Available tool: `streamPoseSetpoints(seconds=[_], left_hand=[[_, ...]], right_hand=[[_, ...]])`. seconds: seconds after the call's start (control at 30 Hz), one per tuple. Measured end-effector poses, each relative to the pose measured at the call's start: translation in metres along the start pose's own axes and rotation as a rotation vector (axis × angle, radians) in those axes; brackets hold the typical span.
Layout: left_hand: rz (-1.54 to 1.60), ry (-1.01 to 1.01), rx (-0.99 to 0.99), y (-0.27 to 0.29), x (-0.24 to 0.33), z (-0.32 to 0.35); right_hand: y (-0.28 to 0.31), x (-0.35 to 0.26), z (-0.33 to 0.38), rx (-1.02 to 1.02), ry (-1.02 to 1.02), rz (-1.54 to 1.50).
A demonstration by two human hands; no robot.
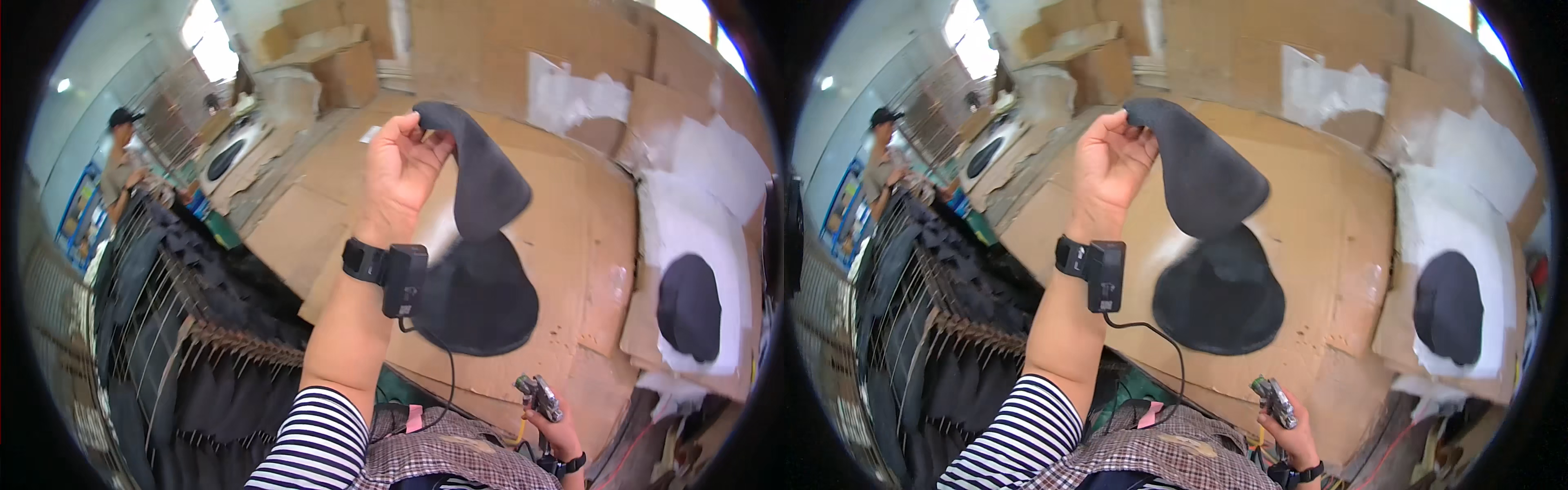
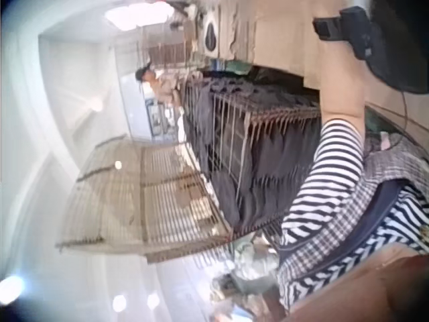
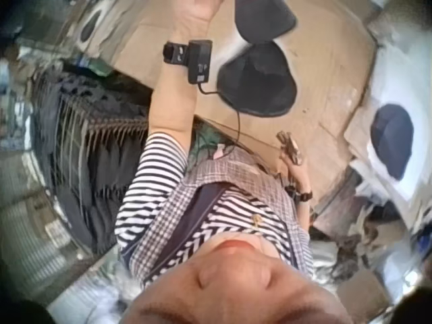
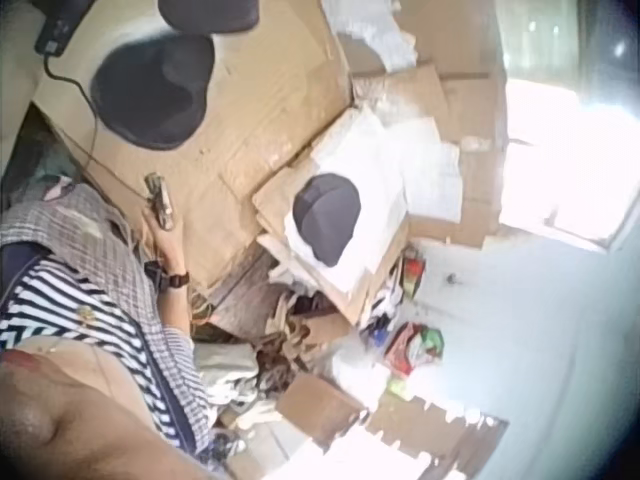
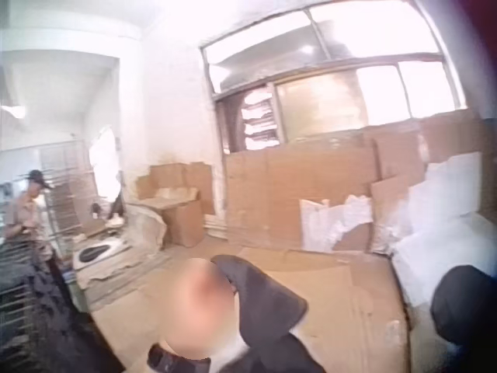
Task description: The person picks up black foam pads from a cardboard surface and places them onto a metal rack. They then pick up a larger black foam piece and a smaller triangular piece, aligning and pressing them together to form a single unit. The person smooths the surface of the combined foam piece with their hands.
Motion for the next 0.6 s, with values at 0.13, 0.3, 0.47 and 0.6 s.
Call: streamPoseSetpoints(seconds=[0.13, 0.3, 0.47, 0.6], left_hand=[[0.041, -0.129, 0.069, 0.005, 0.065, 0.031], [-0.134, -0.527, 0.093, -0.037, 0.189, 0.094], [-0.422, -1.057, 0.292, -0.104, 0.3, 0.244], [-0.654, -1.214, 0.538, -0.086, 0.302, 0.356]], right_hand=[[-0.009, 0.004, -0.019, -0.152, 0.022, 0.064], [-0.037, -0.026, -0.03, -0.325, -0.138, 0.312], [-0.038, 0.006, -0.068, -0.512, -0.234, 0.252], [-0.106, -0.047, -0.055, -0.607, -0.105, 0.306]])
Point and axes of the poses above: each hand's wrist, its own z-axis away from the middle knuckle, its own y-axis out of the back of the hand, x = y × z, the point moved 1 cm from there along -z, towards the middle knuckle, and after that the axes turned 3 degrees about -y, right-handed, at the moved point
